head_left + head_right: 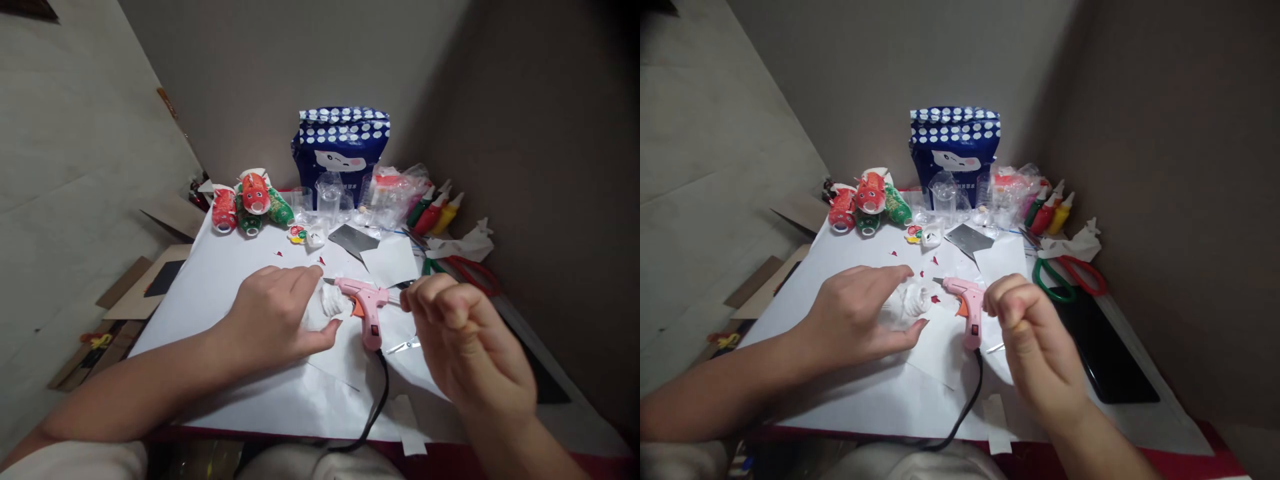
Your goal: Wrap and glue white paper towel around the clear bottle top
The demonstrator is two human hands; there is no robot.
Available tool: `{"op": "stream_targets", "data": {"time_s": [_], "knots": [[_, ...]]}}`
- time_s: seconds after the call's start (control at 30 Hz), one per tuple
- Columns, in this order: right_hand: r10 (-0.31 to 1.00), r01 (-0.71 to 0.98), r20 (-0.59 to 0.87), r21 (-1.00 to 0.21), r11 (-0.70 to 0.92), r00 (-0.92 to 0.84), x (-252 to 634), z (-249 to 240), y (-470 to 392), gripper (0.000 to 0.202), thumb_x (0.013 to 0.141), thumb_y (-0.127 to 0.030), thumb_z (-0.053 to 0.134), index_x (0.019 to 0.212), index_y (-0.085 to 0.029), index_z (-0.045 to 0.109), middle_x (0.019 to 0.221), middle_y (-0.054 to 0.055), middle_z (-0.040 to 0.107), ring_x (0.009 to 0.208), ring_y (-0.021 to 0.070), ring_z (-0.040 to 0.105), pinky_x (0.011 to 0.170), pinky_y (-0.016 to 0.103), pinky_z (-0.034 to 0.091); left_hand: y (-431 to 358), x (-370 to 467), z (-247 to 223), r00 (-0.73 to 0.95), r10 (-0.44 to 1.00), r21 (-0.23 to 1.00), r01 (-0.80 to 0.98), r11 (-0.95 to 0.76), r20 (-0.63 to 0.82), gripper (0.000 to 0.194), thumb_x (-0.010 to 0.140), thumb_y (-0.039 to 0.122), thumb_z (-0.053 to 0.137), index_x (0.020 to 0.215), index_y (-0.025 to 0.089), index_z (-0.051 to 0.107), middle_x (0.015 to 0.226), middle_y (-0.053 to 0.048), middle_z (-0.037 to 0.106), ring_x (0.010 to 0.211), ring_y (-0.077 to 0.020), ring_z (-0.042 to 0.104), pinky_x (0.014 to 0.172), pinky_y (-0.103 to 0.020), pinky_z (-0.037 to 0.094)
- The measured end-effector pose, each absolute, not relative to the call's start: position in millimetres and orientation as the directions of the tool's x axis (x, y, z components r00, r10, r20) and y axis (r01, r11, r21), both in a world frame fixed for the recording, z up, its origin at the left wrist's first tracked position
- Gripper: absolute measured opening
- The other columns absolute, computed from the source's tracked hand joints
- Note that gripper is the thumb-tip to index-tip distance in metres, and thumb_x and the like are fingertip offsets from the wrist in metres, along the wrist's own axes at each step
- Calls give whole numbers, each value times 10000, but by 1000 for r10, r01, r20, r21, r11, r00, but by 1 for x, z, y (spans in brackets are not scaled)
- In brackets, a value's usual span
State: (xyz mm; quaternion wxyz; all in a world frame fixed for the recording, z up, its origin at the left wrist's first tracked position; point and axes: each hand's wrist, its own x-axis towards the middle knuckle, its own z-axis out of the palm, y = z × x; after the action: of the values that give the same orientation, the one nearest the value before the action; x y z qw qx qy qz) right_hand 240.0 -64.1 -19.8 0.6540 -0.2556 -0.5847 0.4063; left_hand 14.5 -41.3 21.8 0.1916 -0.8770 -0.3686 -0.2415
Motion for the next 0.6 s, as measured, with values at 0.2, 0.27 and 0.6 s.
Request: {"op": "stream_targets", "data": {"time_s": [0.2,0.27,0.6], "knots": [[944,-621,301,-717,318,137,262,5,-54,208,916,-269,604,727,-205,542,677,-7,394,617,140,398,545,265,377,-38,12,25,598,518,-149,731,-666,611,448,737,403,677,1010,53,625,830,-109,747,682,-256,712,595,-370,525],[961,-662,239,-699,270,140,267,9,-56,258,913,-287,608,693,-202,502,588,-40,311,506,112,274,438,230,288,-38,12,25,594,513,-136,725,-675,620,460,730,413,689,1007,51,626,823,-106,747,677,-254,712,594,-371,534],[981,-720,166,-669,186,99,279,11,-60,311,859,-316,677,703,-219,427,451,-113,93,373,74,33,332,231,129,-38,4,35,573,428,-151,704,-694,699,538,772,542,668,1041,81,602,880,-149,764,737,-279,746,622,-380,589]]}}
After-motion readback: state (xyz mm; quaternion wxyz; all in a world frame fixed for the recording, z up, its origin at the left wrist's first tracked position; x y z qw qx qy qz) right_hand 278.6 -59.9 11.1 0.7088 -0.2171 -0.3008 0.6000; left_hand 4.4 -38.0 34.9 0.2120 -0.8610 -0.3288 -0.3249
